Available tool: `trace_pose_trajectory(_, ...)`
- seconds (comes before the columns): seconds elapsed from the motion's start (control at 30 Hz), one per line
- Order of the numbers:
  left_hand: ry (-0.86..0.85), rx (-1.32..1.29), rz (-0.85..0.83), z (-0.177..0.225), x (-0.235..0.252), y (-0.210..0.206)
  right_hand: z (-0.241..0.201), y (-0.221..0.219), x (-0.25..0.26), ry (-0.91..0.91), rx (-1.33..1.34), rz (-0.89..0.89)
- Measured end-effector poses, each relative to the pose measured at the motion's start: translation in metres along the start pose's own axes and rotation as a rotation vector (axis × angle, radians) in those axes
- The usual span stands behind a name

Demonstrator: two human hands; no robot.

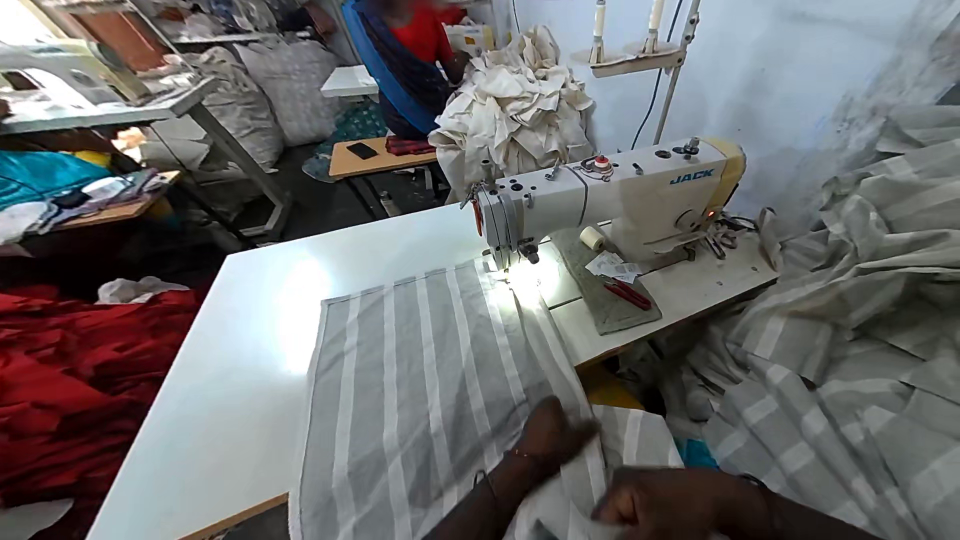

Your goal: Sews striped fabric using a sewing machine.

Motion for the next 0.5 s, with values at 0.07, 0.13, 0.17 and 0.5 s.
trace_pose_trajectory(0.07,-0.113,0.182,-0.143,-0.018,-0.006,-0.026,0.033,0.031,0.015,-0.102,0.144,0.177)
trace_pose_trajectory(0.13,-0.157,0.247,-0.221,-0.023,-0.011,-0.034,0.060,0.075,0.033,-0.175,0.171,0.509)
trace_pose_trajectory(0.17,-0.186,0.235,-0.225,-0.018,-0.016,-0.035,0.069,0.097,0.041,-0.214,0.057,0.682)
trace_pose_trajectory(0.5,-0.151,0.346,-0.241,0.011,-0.024,-0.040,0.035,0.155,0.093,-0.428,-0.711,0.820)
Point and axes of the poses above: each hand's wrist, its own x-axis towards the middle knuckle, its own y-axis out of the back of the hand, z = x × y, the point moved 9 cm from there along x, towards the middle knuckle, and after that the axes turned 1 degree about y, right-handed, at the moved point
